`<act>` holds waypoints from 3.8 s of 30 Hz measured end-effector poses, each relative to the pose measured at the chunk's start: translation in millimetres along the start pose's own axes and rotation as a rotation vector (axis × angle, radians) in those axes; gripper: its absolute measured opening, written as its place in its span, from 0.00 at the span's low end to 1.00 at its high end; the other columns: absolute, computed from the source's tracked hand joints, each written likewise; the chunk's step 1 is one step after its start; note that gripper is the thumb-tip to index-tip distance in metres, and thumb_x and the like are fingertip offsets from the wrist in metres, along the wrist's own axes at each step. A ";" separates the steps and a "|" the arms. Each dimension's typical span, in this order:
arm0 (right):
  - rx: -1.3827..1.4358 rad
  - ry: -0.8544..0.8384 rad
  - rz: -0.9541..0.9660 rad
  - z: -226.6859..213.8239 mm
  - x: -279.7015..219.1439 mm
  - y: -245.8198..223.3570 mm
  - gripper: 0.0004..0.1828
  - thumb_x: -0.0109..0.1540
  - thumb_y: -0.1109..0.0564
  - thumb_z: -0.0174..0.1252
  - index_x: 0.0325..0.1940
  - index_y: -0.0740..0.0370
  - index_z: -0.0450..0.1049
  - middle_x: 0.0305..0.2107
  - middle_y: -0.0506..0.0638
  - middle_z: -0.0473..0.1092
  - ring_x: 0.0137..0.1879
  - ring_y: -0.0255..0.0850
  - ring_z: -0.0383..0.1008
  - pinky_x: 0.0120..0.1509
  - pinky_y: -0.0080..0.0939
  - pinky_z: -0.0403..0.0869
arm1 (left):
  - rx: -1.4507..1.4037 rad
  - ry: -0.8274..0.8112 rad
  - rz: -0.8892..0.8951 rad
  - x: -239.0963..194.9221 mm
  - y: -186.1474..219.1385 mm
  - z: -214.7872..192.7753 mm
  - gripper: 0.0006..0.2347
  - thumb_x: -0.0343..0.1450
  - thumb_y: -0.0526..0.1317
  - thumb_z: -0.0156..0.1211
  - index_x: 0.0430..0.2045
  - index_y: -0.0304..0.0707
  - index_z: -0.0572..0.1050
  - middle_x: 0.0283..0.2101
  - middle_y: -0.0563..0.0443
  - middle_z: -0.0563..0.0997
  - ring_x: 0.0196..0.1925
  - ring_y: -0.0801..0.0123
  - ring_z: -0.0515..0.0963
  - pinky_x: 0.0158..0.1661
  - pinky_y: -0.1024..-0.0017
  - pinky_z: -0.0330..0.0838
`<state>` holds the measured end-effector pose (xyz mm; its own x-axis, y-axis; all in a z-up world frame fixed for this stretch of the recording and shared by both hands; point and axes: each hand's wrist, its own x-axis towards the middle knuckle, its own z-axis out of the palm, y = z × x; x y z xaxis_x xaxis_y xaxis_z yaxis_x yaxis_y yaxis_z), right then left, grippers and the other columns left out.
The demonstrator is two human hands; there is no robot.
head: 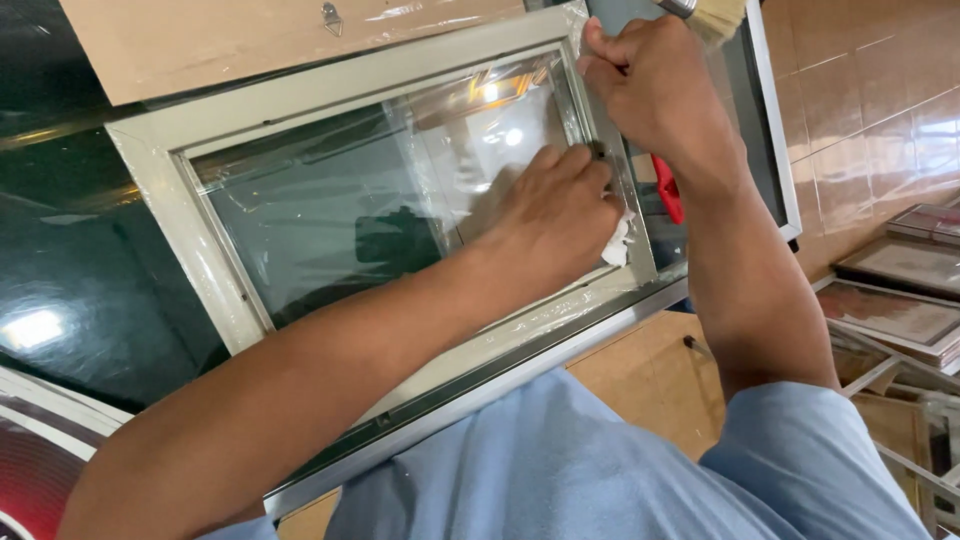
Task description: Cleaning the glass of a picture frame and inserting a poster.
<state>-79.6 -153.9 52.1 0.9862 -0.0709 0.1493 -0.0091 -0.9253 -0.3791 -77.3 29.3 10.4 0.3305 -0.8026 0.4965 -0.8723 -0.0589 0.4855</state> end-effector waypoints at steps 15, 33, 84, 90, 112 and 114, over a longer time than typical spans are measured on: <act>0.504 -0.191 -0.172 -57.2 -68.7 -60.1 0.33 0.65 0.58 0.59 0.74 0.63 0.61 0.58 0.57 0.69 0.57 0.43 0.70 0.64 0.41 0.67 | -0.530 -0.080 -0.622 21.9 9.3 -69.7 0.06 0.67 0.39 0.62 0.32 0.40 0.79 0.30 0.55 0.83 0.28 0.66 0.80 0.31 0.67 0.72; -0.227 0.349 -0.023 -73.8 -75.5 39.5 0.15 0.67 0.67 0.67 0.58 0.73 0.79 0.48 0.66 0.72 0.48 0.59 0.73 0.52 0.53 0.71 | 0.163 0.063 -0.927 -164.1 47.3 -201.5 0.31 0.67 0.45 0.63 0.61 0.21 0.65 0.62 0.30 0.73 0.61 0.44 0.73 0.55 0.55 0.66; -0.210 -0.242 -0.459 -59.9 5.4 -107.6 0.43 0.42 0.47 0.78 0.52 0.60 0.63 0.58 0.59 0.57 0.69 0.54 0.57 0.73 0.51 0.61 | 0.358 0.058 -0.952 -236.2 80.1 -115.9 0.57 0.61 0.70 0.59 0.69 0.13 0.44 0.72 0.21 0.56 0.77 0.36 0.50 0.70 0.43 0.37; 0.746 -0.307 -0.773 48.2 -30.3 -215.6 0.43 0.51 0.53 0.80 0.58 0.59 0.56 0.66 0.60 0.53 0.73 0.56 0.59 0.75 0.54 0.68 | 0.422 0.023 -0.958 -239.9 78.2 -111.9 0.55 0.61 0.74 0.52 0.70 0.19 0.46 0.73 0.25 0.56 0.77 0.39 0.50 0.70 0.43 0.40; -0.550 -0.326 -0.282 -70.8 -43.6 -107.9 0.44 0.51 0.40 0.70 0.59 0.67 0.60 0.62 0.60 0.56 0.49 0.51 0.73 0.47 0.46 0.78 | 0.377 0.074 -0.901 -235.8 83.6 -115.7 0.53 0.63 0.67 0.60 0.68 0.14 0.48 0.72 0.21 0.57 0.77 0.34 0.51 0.70 0.41 0.40; 0.316 -0.069 -0.592 -31.2 -46.5 -147.6 0.46 0.45 0.48 0.80 0.55 0.59 0.56 0.60 0.59 0.55 0.68 0.53 0.59 0.72 0.53 0.68 | 0.376 0.045 -0.932 -237.3 81.6 -114.3 0.54 0.63 0.69 0.57 0.69 0.14 0.47 0.73 0.22 0.56 0.78 0.37 0.48 0.71 0.43 0.37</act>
<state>-129.3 -25.6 129.6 0.8183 0.4487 0.3592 0.5747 -0.6467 -0.5015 -185.7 282.8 14.5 0.9457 -0.3185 0.0645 -0.3135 -0.8418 0.4394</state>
